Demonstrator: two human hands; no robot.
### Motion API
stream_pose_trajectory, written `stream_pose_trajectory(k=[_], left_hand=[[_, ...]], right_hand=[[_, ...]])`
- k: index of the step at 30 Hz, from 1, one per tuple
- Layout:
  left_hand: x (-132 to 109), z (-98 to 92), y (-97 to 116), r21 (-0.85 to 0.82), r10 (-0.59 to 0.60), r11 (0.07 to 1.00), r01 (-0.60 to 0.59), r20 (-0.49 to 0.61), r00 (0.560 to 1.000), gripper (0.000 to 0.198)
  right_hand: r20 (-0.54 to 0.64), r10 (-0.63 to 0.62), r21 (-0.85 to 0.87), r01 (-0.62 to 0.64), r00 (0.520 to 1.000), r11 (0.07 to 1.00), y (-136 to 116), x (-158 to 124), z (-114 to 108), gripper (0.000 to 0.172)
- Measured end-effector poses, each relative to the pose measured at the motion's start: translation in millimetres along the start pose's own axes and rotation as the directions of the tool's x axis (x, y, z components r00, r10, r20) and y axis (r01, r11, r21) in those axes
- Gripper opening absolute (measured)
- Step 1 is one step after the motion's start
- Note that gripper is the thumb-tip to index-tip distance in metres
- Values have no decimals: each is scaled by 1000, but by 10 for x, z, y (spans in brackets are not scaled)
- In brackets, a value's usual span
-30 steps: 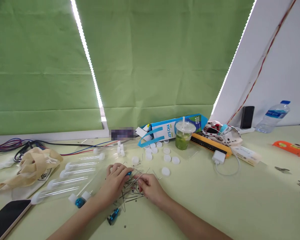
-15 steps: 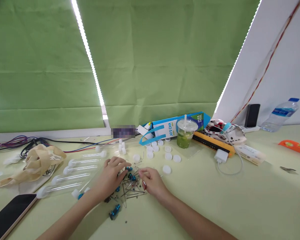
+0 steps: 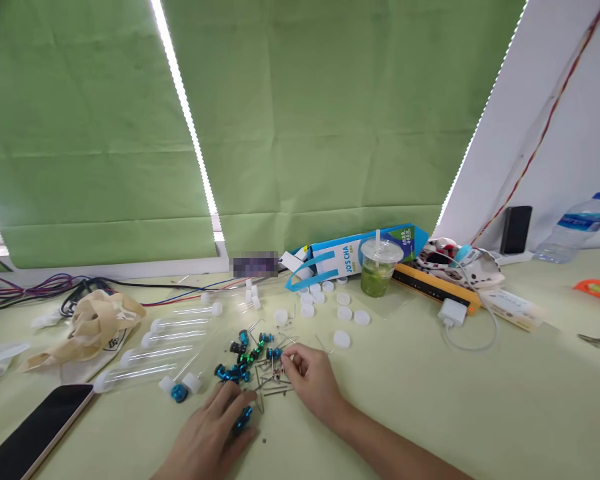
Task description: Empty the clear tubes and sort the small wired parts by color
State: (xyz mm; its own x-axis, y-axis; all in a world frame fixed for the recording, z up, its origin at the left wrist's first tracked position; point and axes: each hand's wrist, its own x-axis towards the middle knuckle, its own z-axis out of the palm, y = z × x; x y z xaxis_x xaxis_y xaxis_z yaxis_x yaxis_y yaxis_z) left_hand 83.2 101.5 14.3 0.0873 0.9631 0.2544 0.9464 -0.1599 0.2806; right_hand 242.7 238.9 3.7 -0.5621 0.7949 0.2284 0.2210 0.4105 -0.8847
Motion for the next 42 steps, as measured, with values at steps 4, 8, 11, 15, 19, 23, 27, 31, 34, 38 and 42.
stream_pose_trajectory(k=[4, 8, 11, 15, 19, 23, 27, 31, 34, 38, 42], left_hand=[[-62, 99, -76, -47, 41, 998, -42, -27, 999, 24], [-58, 22, -134, -255, -37, 967, 7, -112, 993, 23], [-57, -29, -155, -490, -169, 869, 62, -176, 970, 17], [-36, -39, -160, -841, -332, 534, 84, -117, 936, 14], [-25, -38, -187, -926, -399, 359, 119, -37, 916, 20], [-41, -89, -245, -860, -500, 490, 143, -143, 854, 25], [-37, -141, -300, -766, -551, 616, 184, -250, 796, 20], [-15, -123, -337, -678, -519, 693, 245, -233, 823, 21], [-5, -98, -349, -541, -451, 797, 269, -235, 861, 20], [-5, -84, -352, -413, -359, 878, 240, -238, 903, 17], [-19, -37, -351, -372, -280, 907, 197, -183, 942, 16]], right_hand=[[-66, -56, -183, 44, 996, 982, -16, 3, -6, 25], [-86, -79, -262, 54, 993, 964, -4, 20, -17, 26], [-80, -114, -326, 82, 990, 942, 4, 18, -15, 28], [-65, -122, -388, 88, 990, 918, 12, 8, -17, 29], [-108, -170, -544, 85, 980, 835, -91, -53, -34, 29], [190, -428, -560, 456, 884, 692, -324, -231, 33, 29], [526, -537, -363, 745, 660, 561, -356, -361, 183, 9], [459, -451, -429, 635, 766, 642, -174, -225, 177, 21], [325, -380, -460, 496, 866, 736, -67, -66, 72, 22], [231, -350, -455, 419, 908, 786, -44, -6, -13, 20], [229, -364, -469, 430, 903, 771, -138, -74, -6, 19]])
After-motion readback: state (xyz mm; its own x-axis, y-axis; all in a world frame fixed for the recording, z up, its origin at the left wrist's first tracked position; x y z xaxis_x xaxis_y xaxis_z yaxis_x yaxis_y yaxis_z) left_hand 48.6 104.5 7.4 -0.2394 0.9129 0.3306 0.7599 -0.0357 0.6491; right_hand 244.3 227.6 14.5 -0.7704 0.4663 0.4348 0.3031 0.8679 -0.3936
